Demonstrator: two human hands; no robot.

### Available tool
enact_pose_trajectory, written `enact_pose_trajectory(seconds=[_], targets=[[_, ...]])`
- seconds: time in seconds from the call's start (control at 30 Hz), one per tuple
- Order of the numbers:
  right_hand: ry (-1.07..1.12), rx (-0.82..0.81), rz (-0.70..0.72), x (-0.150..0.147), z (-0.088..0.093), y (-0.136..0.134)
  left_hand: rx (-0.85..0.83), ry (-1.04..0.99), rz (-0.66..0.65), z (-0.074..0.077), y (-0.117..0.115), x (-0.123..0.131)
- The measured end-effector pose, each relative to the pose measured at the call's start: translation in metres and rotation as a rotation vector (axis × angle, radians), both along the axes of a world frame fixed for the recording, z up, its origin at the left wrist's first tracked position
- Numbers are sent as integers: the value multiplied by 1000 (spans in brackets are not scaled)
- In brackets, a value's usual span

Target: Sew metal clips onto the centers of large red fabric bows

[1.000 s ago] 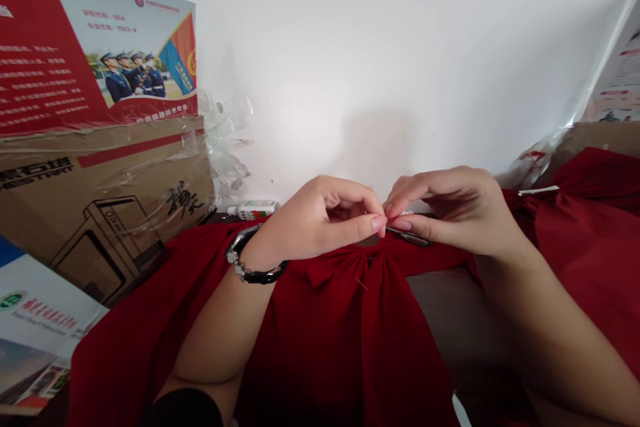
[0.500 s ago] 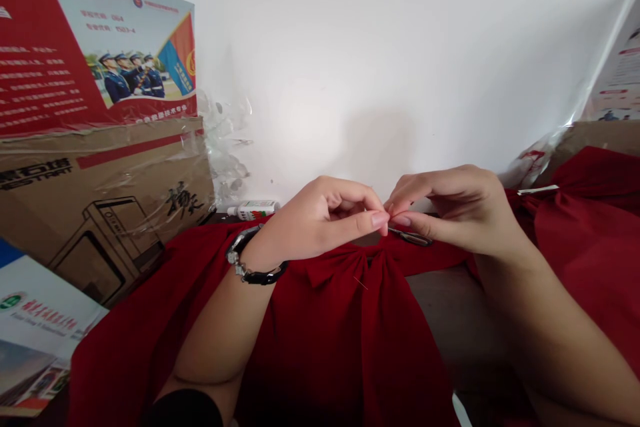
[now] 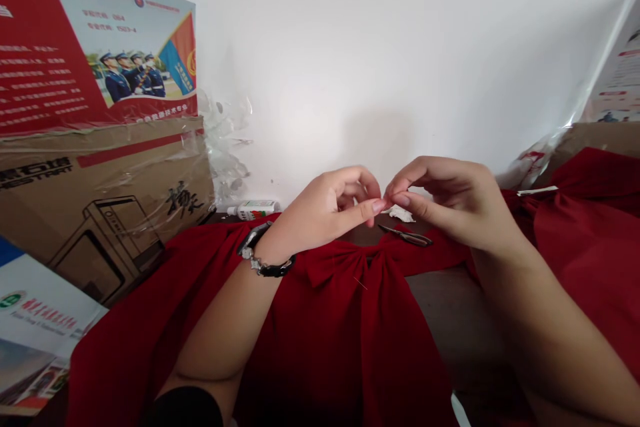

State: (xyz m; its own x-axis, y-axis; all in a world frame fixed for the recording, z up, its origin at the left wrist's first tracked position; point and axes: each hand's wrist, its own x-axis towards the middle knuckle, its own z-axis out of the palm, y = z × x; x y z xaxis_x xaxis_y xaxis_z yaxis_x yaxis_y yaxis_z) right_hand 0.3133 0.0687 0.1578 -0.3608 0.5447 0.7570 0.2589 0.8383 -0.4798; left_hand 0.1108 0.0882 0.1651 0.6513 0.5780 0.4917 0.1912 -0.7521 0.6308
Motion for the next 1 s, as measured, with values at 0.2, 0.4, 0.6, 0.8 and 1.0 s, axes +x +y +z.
enact_pose_trajectory(seconds=[0.2,0.4,0.6,0.8,1.0], targets=[[109,-281,286,-9,-3,11,505,-139,139,0,-2,1],[245,-657,565,-22,-13,17,1131,-95,125,-1,6,-1],[222,-917,649,-24,-14,16,1177,69,27,6,-1,-10],[212,-640,364,-22,-10,14,978,102,-30,2,-2,-5],[198,-275,54,-27,-9,4,511,-161,-10,-3,8,3]])
